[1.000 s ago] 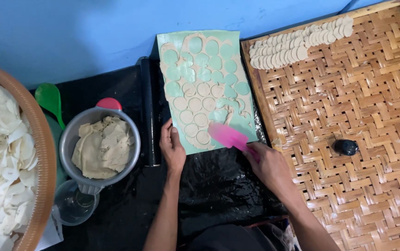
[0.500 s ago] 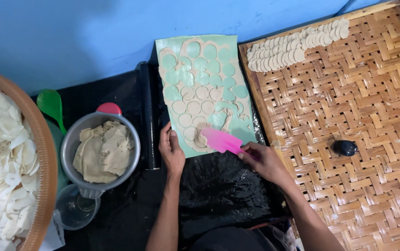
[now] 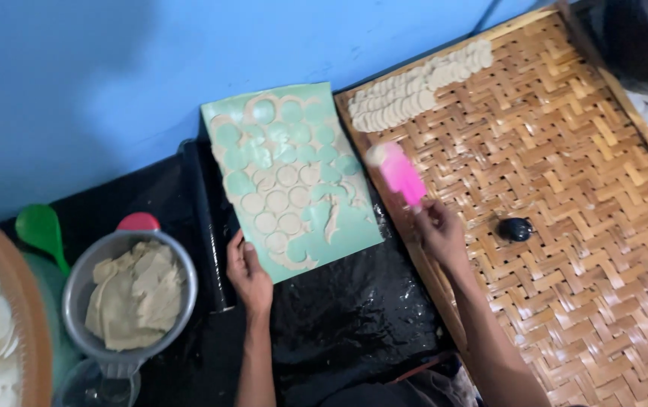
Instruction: The person is using a spatula to pick up small circles of dough from a cutting mat and place them in organized rows on a woven tray.
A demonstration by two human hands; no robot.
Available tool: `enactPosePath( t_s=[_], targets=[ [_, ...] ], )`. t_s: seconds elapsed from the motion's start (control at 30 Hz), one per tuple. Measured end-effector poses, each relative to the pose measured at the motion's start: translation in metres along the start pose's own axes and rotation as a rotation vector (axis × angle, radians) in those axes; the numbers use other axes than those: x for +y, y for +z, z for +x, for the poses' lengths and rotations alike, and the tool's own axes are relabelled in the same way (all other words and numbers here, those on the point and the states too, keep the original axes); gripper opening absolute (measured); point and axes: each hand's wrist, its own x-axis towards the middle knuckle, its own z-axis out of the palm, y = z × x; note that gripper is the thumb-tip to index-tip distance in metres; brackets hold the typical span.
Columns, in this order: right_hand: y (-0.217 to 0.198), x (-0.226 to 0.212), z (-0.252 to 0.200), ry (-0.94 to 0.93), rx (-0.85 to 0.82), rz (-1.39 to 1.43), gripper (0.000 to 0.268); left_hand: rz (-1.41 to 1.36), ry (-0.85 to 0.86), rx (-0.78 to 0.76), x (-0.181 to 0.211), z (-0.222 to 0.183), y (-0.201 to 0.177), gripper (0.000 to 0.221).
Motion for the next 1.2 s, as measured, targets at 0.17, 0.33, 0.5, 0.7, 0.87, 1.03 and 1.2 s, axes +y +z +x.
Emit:
enactPosePath(
  t_s=[0.17, 0.33, 0.5, 0.7, 0.87, 1.03, 1.2],
  targets=[
    [-0.041, 0.038, 0.082, -0.244, 0.374, -0.232, 0.026, -0.029, 0.022, -0.009, 0.003, 0.0, 0.002, 0.034],
    [-0.051, 0.017, 0.12, -0.295, 0.503, -0.352, 0.026, -0.044, 0.007, 0.001, 0.004, -0.001, 0.002, 0.035],
    [-0.048, 0.001, 0.129, -0.224, 0.516, -0.389, 0.032, -0.068, -0.026, -0.001, 0.014, -0.002, 0.004, 0.035],
    [-0.047, -0.02, 0.118, -0.168, 0.519, -0.489, 0.03, -0.079, 0.014, -0.002, -0.001, 0.0, 0.002, 0.035],
    [-0.052, -0.021, 0.12, -0.174, 0.468, -0.69, 0.027, -0.063, 0.032, -0.014, 0.011, -0.001, 0.003, 0.034],
    [-0.05, -0.047, 0.1, -0.205, 0.485, -0.862, 0.026, -0.046, -0.005, -0.012, 0.01, -0.001, 0.004, 0.034],
    [-0.029, -0.057, 0.056, -0.506, 0.466, -0.836, 0.023, -0.048, 0.051, 0.002, -0.009, 0.002, 0.001, 0.034]
  ],
)
